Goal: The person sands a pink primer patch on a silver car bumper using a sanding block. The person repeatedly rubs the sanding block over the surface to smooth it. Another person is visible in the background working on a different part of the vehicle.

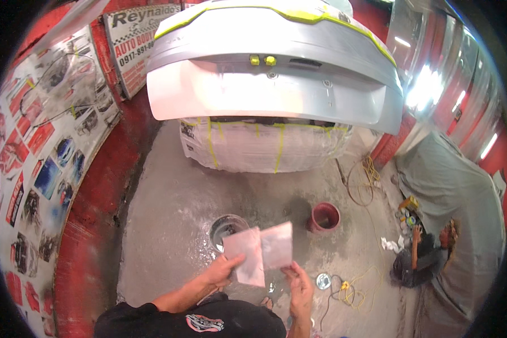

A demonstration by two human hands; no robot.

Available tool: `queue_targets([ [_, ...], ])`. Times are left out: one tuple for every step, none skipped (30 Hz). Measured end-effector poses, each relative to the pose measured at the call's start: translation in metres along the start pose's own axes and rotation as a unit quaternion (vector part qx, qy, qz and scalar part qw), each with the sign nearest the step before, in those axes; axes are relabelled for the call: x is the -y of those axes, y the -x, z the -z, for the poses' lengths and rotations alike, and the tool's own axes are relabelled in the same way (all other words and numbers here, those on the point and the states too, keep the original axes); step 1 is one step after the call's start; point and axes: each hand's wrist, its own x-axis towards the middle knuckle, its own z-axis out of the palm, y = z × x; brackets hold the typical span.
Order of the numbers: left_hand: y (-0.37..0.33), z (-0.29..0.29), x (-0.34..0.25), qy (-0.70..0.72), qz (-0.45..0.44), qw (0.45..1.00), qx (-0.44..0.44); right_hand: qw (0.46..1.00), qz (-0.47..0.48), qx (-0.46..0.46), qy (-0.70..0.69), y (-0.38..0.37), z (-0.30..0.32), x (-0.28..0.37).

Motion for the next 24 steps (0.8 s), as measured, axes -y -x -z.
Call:
queue_targets([
  [-0.001, -0.017, 0.007, -0.042, -0.009, 0.999, 0.009, 0.994, -0.008, 0.018, -0.108, 0.003, 0.003, -0.011],
  [-0.005, -0.035, 0.015, -0.085, -0.016, 0.996, 0.018, 0.976, -0.018, 0.034, -0.215, 0.003, 0.008, -0.019],
  [-0.008, -0.048, 0.024, -0.127, -0.021, 0.991, 0.024, 0.974, -0.021, 0.001, -0.226, 0.000, 0.010, -0.020],
  [-0.013, -0.058, 0.034, -0.136, -0.010, 0.990, 0.035, 0.971, -0.023, -0.033, -0.236, -0.003, 0.011, -0.018],
  [-0.017, -0.067, 0.044, -0.144, 0.002, 0.988, 0.046, 0.967, -0.026, -0.068, -0.246, -0.006, 0.016, -0.017],
  [-0.022, -0.075, 0.050, -0.152, 0.014, 0.986, 0.064, 0.959, -0.039, -0.092, -0.265, -0.008, 0.030, -0.018],
  [-0.023, -0.083, 0.053, -0.165, 0.005, 0.984, 0.064, 0.956, -0.031, -0.117, -0.266, -0.011, 0.042, -0.016],
  [-0.021, -0.092, 0.054, -0.179, -0.005, 0.982, 0.065, 0.953, -0.024, -0.142, -0.268, -0.012, 0.053, -0.014],
  [-0.022, -0.101, 0.054, -0.195, -0.015, 0.978, 0.068, 0.948, -0.012, -0.167, -0.270, -0.016, 0.065, -0.011],
  [-0.028, -0.099, 0.063, -0.159, -0.007, 0.987, 0.022, 0.954, 0.000, -0.178, -0.242, -0.018, 0.080, -0.013],
  [-0.035, -0.090, 0.077, -0.122, 0.000, 0.992, -0.023, 0.958, 0.014, -0.189, -0.214, -0.020, 0.096, -0.019],
  [-0.036, -0.093, 0.079, -0.084, 0.011, 0.994, -0.068, 0.961, 0.025, -0.202, -0.184, -0.022, 0.106, -0.018],
  [-0.038, -0.097, 0.079, -0.052, 0.013, 0.996, -0.073, 0.981, -0.037, -0.183, -0.060, -0.023, 0.114, -0.017],
  [-0.040, -0.102, 0.074, -0.019, 0.015, 0.997, -0.078, 0.980, -0.097, -0.159, 0.066, -0.021, 0.122, -0.013],
  [-0.041, -0.108, 0.070, 0.012, 0.017, 0.996, -0.082, 0.987, -0.067, -0.115, 0.094, -0.018, 0.116, -0.006],
  [-0.047, -0.107, 0.076, 0.005, -0.026, 0.997, -0.077, 0.990, -0.037, -0.067, 0.117, -0.016, 0.108, 0.001],
  [-0.051, -0.104, 0.081, -0.062, -0.067, 0.991, -0.100, 0.980, 0.035, 0.001, 0.194, -0.018, 0.105, 0.005],
  [-0.055, -0.102, 0.082, -0.130, -0.106, 0.979, -0.118, 0.955, 0.108, 0.066, 0.267, -0.020, 0.102, 0.007],
  [-0.055, -0.101, 0.081, -0.197, -0.145, 0.960, -0.135, 0.915, 0.180, 0.129, 0.337, -0.019, 0.100, 0.007],
  [-0.054, -0.100, 0.077, -0.143, -0.114, 0.976, -0.116, 0.901, 0.160, 0.156, 0.371, -0.021, 0.108, 0.002],
  [-0.051, -0.107, 0.059, -0.089, -0.083, 0.988, -0.093, 0.865, 0.175, 0.176, 0.436, -0.019, 0.119, -0.013],
  [-0.048, -0.110, 0.047, -0.038, -0.050, 0.996, -0.070, 0.825, 0.188, 0.192, 0.497, -0.014, 0.129, -0.032],
  [-0.050, -0.103, 0.046, -0.057, -0.066, 0.989, -0.116, 0.779, 0.202, 0.213, 0.554, -0.011, 0.132, -0.042],
  [-0.056, -0.093, 0.047, -0.073, -0.084, 0.980, -0.162, 0.836, 0.167, 0.157, 0.498, -0.010, 0.130, -0.037],
])
